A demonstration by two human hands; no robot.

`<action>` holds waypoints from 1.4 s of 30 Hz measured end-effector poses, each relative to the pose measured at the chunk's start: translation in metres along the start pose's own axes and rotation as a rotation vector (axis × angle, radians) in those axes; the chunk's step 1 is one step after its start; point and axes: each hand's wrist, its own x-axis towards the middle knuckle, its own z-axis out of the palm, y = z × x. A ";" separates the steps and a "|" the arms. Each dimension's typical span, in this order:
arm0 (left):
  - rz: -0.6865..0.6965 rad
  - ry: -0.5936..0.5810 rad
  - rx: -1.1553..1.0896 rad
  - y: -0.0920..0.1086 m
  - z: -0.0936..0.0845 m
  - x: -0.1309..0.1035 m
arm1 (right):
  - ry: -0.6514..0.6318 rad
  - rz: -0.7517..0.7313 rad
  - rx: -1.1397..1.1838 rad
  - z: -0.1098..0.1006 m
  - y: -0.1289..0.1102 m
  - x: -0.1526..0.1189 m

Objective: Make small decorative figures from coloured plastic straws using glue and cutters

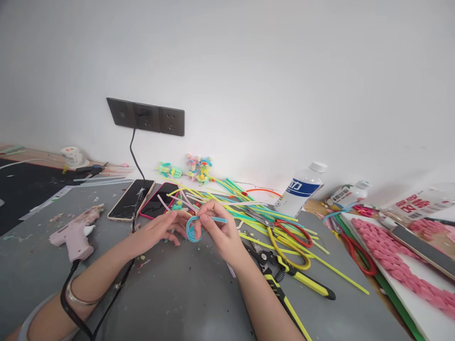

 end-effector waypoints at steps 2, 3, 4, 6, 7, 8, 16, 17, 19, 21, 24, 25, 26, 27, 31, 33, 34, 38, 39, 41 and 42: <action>-0.108 -0.066 -0.074 0.001 0.003 -0.001 | -0.004 0.018 -0.004 0.000 -0.001 -0.001; -0.158 -0.104 -0.106 0.003 0.005 -0.002 | -0.012 0.030 -0.003 0.000 -0.002 -0.001; -0.199 -0.139 -0.135 0.004 0.007 -0.003 | -0.022 0.041 0.000 0.000 -0.003 -0.001; -0.238 -0.194 -0.181 0.008 0.009 -0.005 | -0.046 0.059 0.003 0.000 -0.005 -0.001; -0.236 -0.203 -0.206 0.009 0.009 -0.006 | -0.054 0.064 0.004 0.000 -0.006 -0.001; -0.225 -0.200 -0.230 0.010 0.008 -0.006 | -0.060 0.065 0.008 -0.001 -0.007 -0.001; -0.027 0.102 -0.191 0.010 -0.007 0.000 | -0.128 0.175 -0.086 -0.028 -0.016 0.003; 0.017 0.136 -0.149 0.009 -0.009 0.001 | -0.140 0.210 -0.118 -0.031 -0.016 0.004; 0.088 0.175 -0.027 0.008 -0.010 0.002 | -0.174 0.282 -0.186 -0.036 -0.017 0.006; 0.125 0.172 0.118 0.006 -0.010 0.002 | -0.220 0.351 -0.262 -0.037 -0.016 0.006; 0.151 0.111 0.331 0.004 -0.008 0.000 | -0.312 0.453 -0.349 -0.034 -0.015 0.005; 0.159 0.097 0.387 0.004 -0.007 0.000 | -0.351 0.491 -0.366 -0.033 -0.015 0.004; 0.164 0.086 0.433 0.004 -0.005 -0.001 | -0.392 0.529 -0.377 -0.032 -0.014 0.003; 0.165 0.079 0.467 0.004 -0.004 -0.001 | -0.428 0.559 -0.384 -0.030 -0.013 0.003; 0.155 0.047 0.533 0.008 0.001 -0.002 | -0.501 0.621 -0.393 -0.027 -0.010 0.001; 0.146 0.032 0.549 0.010 0.003 -0.002 | -0.527 0.635 -0.387 -0.025 -0.009 0.000; 0.140 0.025 0.553 0.010 0.003 -0.002 | -0.540 0.641 -0.386 -0.024 -0.009 0.000; 0.146 0.012 0.550 0.008 0.004 -0.001 | -0.575 0.655 -0.372 -0.019 -0.011 -0.001; 0.151 0.008 0.551 0.007 0.004 0.000 | -0.580 0.656 -0.365 -0.019 -0.011 -0.001; 0.154 0.001 0.559 0.007 0.003 -0.001 | -0.578 0.651 -0.362 -0.019 -0.012 -0.001; 0.151 -0.005 0.570 0.008 0.003 -0.001 | -0.573 0.649 -0.366 -0.020 -0.012 -0.001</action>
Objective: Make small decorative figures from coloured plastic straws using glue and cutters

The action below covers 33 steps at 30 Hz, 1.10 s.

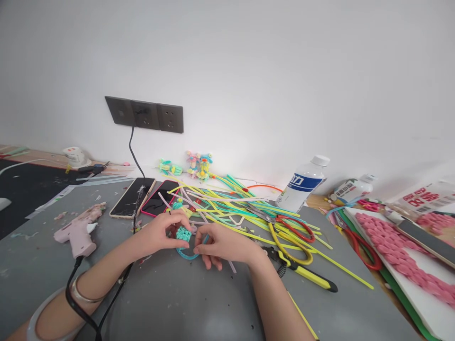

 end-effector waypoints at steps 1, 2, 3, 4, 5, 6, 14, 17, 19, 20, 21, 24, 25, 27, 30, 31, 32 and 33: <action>-0.002 -0.008 0.015 0.001 -0.001 0.000 | 0.006 0.003 -0.002 -0.001 0.000 0.000; -0.003 -0.010 0.032 0.001 -0.001 -0.001 | 0.010 0.009 -0.004 -0.002 0.001 0.000; -0.003 -0.009 0.048 0.002 -0.002 -0.001 | 0.012 0.015 -0.004 -0.003 0.001 0.000; -0.001 -0.006 0.061 0.003 -0.002 -0.001 | 0.012 0.019 -0.001 -0.004 0.001 0.000; 0.001 -0.001 0.071 0.003 -0.002 -0.001 | 0.011 0.020 0.002 -0.005 0.002 0.000; 0.005 0.004 0.078 0.003 -0.002 -0.001 | 0.012 0.019 0.006 -0.006 0.002 0.000; 0.021 -0.036 0.097 -0.003 0.001 -0.001 | -0.007 0.017 0.046 -0.010 0.004 -0.002; 0.028 -0.033 0.087 -0.002 0.000 -0.001 | -0.016 0.008 0.053 -0.011 0.004 -0.001; 0.042 -0.027 0.077 -0.001 -0.001 -0.001 | -0.018 0.003 0.051 -0.011 0.004 0.000; 0.049 -0.026 0.077 -0.001 -0.001 -0.001 | -0.019 -0.001 0.049 -0.011 0.004 0.000; 0.053 -0.029 0.080 -0.001 -0.002 -0.001 | -0.017 -0.006 0.047 -0.011 0.004 0.000; 0.053 -0.033 0.089 -0.003 -0.004 -0.001 | 0.000 -0.021 0.054 -0.010 0.004 -0.001; 0.053 -0.028 0.092 -0.003 -0.005 -0.002 | 0.009 -0.026 0.060 -0.010 0.004 -0.001; 0.059 -0.011 0.101 -0.004 -0.006 -0.003 | 0.020 -0.031 0.071 -0.010 0.004 -0.002; 0.059 -0.013 0.130 -0.003 -0.008 -0.004 | 0.012 -0.034 0.069 -0.011 0.005 -0.003; 0.054 -0.019 0.137 -0.003 -0.008 -0.005 | 0.014 -0.039 0.064 -0.011 0.005 -0.003; 0.047 -0.024 0.142 -0.002 -0.009 -0.005 | 0.027 -0.046 0.057 -0.011 0.006 -0.002; 0.041 -0.027 0.146 -0.001 -0.009 -0.005 | 0.051 -0.057 0.046 -0.012 0.006 -0.002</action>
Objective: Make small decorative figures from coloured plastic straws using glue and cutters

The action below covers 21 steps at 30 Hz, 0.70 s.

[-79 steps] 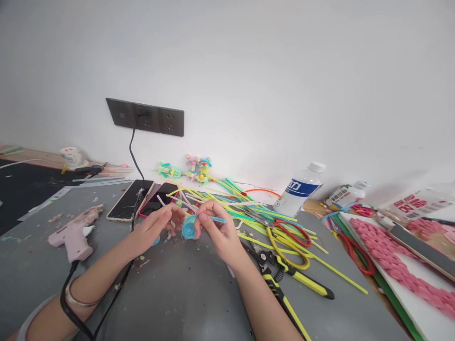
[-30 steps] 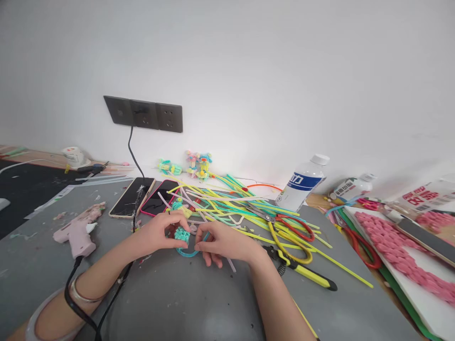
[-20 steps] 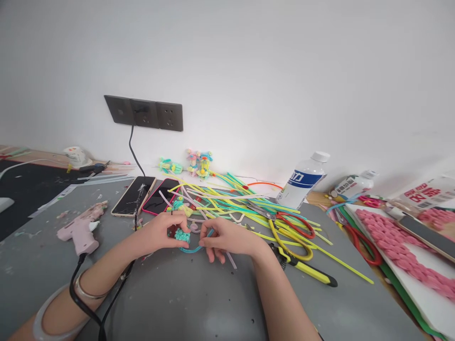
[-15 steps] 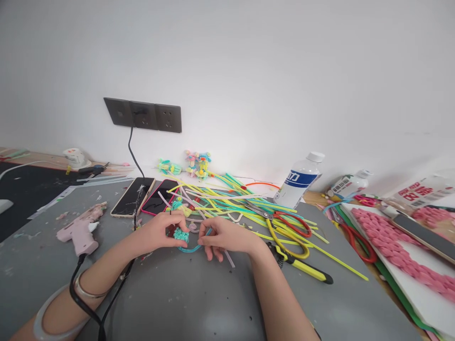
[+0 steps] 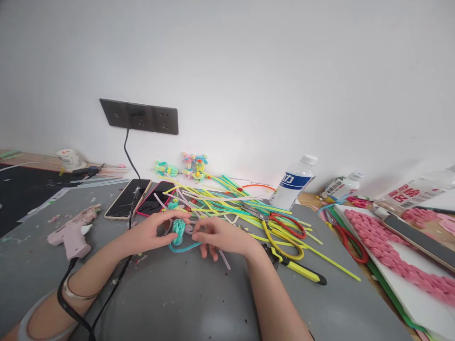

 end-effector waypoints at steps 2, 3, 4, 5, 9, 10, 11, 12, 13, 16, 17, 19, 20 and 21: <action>-0.002 0.002 0.000 0.001 -0.001 0.000 | 0.081 -0.045 -0.033 -0.001 0.001 0.001; 0.000 0.006 -0.002 0.002 -0.001 0.000 | 0.137 -0.079 -0.058 -0.001 0.001 0.002; 0.001 0.011 -0.003 0.003 -0.001 0.000 | 0.194 -0.115 -0.090 -0.001 0.001 0.003; -0.002 0.015 -0.003 0.004 -0.001 0.000 | 0.243 -0.144 -0.123 -0.001 0.002 0.004; -0.029 0.025 -0.006 0.007 0.001 0.001 | 0.323 -0.167 -0.202 0.003 0.003 0.009; -0.027 0.024 -0.018 0.008 0.001 0.001 | 0.321 -0.167 -0.198 0.005 0.003 0.011; -0.019 0.026 -0.034 0.009 0.002 0.001 | 0.316 -0.173 -0.186 0.006 0.003 0.012; -0.009 0.031 -0.054 0.009 0.002 0.000 | 0.307 -0.184 -0.165 0.008 0.003 0.012; 0.001 0.042 -0.074 0.009 0.003 0.000 | 0.298 -0.197 -0.139 0.010 0.002 0.013; 0.014 0.098 -0.129 0.009 0.004 0.001 | 0.300 -0.236 -0.066 0.014 0.001 0.015; 0.014 0.116 -0.148 0.009 0.005 0.002 | 0.312 -0.253 -0.047 0.016 0.001 0.015; 0.014 0.149 -0.209 0.008 0.008 0.004 | 0.341 -0.287 -0.011 0.019 0.000 0.018; 0.018 0.166 -0.248 0.007 0.009 0.005 | 0.359 -0.304 0.001 0.021 0.000 0.019; 0.021 0.187 -0.289 0.006 0.011 0.006 | 0.382 -0.322 0.003 0.023 -0.001 0.021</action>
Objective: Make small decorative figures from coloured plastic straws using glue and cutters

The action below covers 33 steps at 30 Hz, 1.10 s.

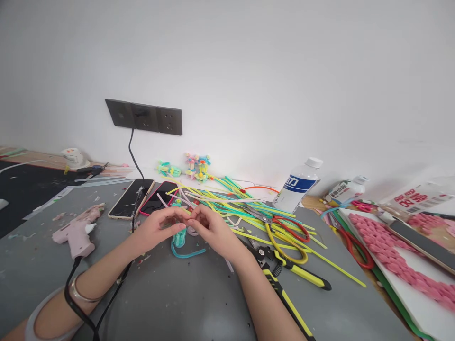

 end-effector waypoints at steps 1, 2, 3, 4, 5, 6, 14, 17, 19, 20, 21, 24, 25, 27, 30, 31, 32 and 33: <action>0.001 0.020 -0.039 -0.002 0.002 0.001 | 0.026 -0.016 -0.011 0.003 0.000 0.001; 0.003 0.042 -0.071 -0.004 0.003 0.002 | 0.052 -0.031 -0.037 0.006 0.001 0.001; 0.001 0.060 -0.097 -0.005 0.004 0.003 | 0.077 -0.050 -0.072 0.009 0.001 0.002; -0.003 0.067 -0.119 -0.007 0.005 0.004 | 0.101 -0.071 -0.110 0.012 0.001 0.002; -0.008 0.077 -0.139 -0.009 0.006 0.004 | 0.119 -0.091 -0.147 0.014 0.001 0.002; -0.015 0.082 -0.158 -0.011 0.007 0.005 | 0.130 -0.110 -0.180 0.015 0.000 0.002; -0.036 0.110 -0.216 -0.011 0.006 0.004 | 0.068 -0.123 -0.187 0.011 0.000 0.001; -0.035 0.092 -0.212 -0.010 0.005 0.004 | 0.039 -0.098 -0.100 0.010 0.001 0.001; -0.032 0.078 -0.200 -0.011 0.005 0.004 | 0.033 -0.082 -0.031 0.009 0.001 0.002; -0.026 0.075 -0.194 -0.012 0.004 0.004 | 0.025 -0.074 0.008 0.009 0.002 0.002; -0.012 0.073 -0.187 -0.013 0.004 0.004 | 0.013 -0.068 0.054 0.009 0.002 0.002; 0.062 0.077 -0.138 -0.013 0.003 0.003 | -0.052 -0.036 0.200 0.008 0.002 0.003; 0.086 0.079 -0.114 -0.013 0.003 0.003 | -0.073 -0.021 0.239 0.007 0.002 0.003; 0.111 0.075 -0.066 -0.011 0.002 0.002 | -0.102 0.011 0.283 0.005 0.001 0.003; 0.127 0.071 -0.027 -0.007 0.003 0.002 | -0.118 0.035 0.298 0.004 0.000 0.003; 0.133 0.072 -0.022 -0.006 0.003 0.001 | -0.119 0.033 0.297 0.004 -0.001 0.003; 0.141 0.074 -0.021 -0.005 0.003 0.001 | -0.119 0.026 0.294 0.005 -0.001 0.003; 0.149 0.074 -0.023 -0.004 0.003 0.001 | -0.121 0.015 0.291 0.005 -0.001 0.003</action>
